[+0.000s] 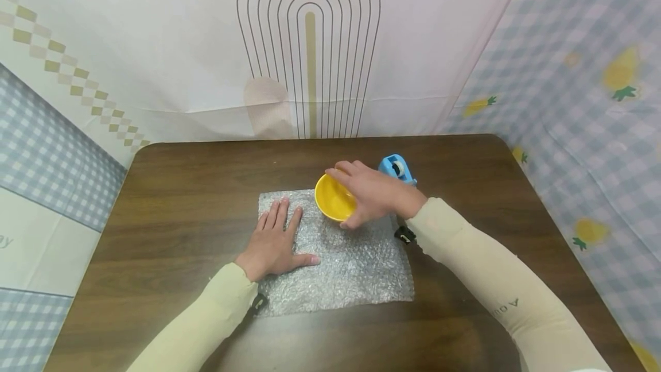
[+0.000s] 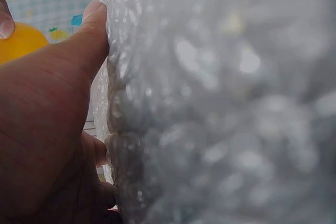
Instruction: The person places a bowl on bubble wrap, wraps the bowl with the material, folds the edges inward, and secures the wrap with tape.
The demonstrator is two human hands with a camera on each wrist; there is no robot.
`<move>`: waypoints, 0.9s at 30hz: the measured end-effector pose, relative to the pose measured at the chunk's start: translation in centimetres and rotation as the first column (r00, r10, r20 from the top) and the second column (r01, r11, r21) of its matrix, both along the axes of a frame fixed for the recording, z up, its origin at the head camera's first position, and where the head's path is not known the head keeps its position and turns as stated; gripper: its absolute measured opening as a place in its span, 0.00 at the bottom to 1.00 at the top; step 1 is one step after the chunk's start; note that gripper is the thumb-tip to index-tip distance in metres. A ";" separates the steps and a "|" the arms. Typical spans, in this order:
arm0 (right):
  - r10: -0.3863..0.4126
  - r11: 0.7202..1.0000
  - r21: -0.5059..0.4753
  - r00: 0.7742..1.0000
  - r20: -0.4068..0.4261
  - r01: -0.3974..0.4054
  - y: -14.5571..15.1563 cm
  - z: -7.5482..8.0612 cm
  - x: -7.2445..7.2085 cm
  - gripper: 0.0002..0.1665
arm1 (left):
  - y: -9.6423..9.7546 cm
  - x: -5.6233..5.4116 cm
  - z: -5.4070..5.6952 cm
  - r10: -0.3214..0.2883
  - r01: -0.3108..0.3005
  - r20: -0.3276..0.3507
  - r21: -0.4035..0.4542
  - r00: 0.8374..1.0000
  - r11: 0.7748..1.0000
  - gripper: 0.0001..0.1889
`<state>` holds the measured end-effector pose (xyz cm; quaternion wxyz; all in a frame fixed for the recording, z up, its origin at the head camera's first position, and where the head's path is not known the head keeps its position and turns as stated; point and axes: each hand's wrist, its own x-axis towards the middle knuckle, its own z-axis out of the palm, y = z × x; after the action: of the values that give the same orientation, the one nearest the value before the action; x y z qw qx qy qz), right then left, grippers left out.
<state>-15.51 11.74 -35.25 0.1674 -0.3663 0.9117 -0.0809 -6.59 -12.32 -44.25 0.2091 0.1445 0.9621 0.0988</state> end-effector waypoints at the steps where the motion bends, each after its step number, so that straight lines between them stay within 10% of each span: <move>1: 0.003 1.000 0.001 1.000 0.000 -0.003 0.0 0.0 0.1 0.67 | 0.0 0.0 0.0 0.001 -0.001 0.000 0.000 1.000 1.000 0.63; 27: 0.031 0.999 -0.020 1.000 0.001 -0.031 -0.1 0.2 0.8 0.67 | 0.1 0.1 0.1 0.002 -0.001 -0.013 0.004 1.000 1.000 0.63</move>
<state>-14.68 11.62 -35.02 0.1656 -0.3820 0.9050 -0.0874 -6.45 -12.24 -44.14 0.2025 0.1449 0.9633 0.1002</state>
